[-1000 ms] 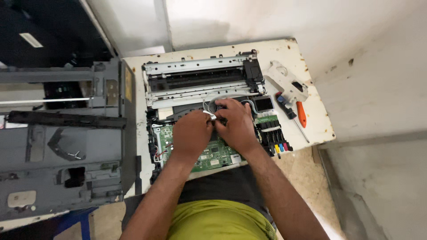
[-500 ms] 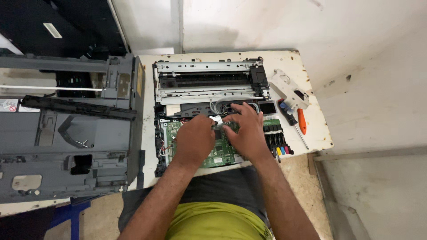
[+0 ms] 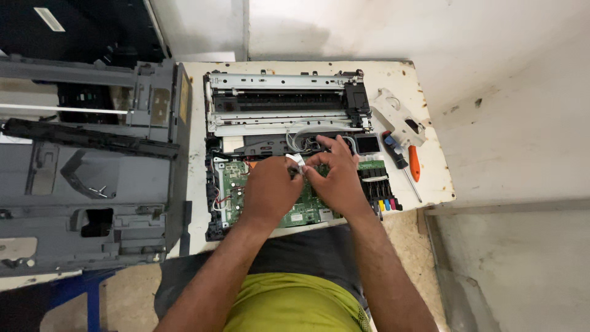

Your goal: The person works on the internal components of a disassembled printer placed on a table. They connect a white cable to the circuit board, place a metal plate over the electronics, and use a screwdriver to tighten screws securing the plate.

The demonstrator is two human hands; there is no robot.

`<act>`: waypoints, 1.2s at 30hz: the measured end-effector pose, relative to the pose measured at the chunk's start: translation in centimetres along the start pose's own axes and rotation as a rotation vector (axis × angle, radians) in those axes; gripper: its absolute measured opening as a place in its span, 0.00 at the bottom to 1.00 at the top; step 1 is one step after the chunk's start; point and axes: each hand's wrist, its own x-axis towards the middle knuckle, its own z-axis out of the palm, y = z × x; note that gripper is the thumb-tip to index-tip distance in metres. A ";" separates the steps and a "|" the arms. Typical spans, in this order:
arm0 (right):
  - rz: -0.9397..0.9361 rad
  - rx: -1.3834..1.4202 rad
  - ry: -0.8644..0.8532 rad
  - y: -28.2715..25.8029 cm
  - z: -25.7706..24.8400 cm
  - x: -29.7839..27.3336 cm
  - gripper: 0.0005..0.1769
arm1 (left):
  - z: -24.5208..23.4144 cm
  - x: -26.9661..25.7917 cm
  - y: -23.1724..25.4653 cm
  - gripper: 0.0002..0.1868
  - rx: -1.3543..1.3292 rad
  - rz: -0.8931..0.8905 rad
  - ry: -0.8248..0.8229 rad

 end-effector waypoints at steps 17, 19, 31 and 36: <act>-0.017 0.031 -0.119 -0.8 -0.9 0.9 0.03 | -2.9 -0.5 0.1 0.18 -0.446 -0.002 -0.129; -0.040 0.045 -0.117 -0.8 -0.7 1.2 0.02 | -3.3 -0.8 0.3 0.19 -0.465 -0.007 -0.140; -0.275 -0.073 -0.048 0.5 -0.3 1.4 0.03 | -7.1 -10.8 -1.7 0.17 -0.209 0.283 0.214; -0.433 -0.141 -0.024 2.4 0.4 1.7 0.04 | -4.5 -15.8 -7.7 0.20 -0.205 0.141 0.142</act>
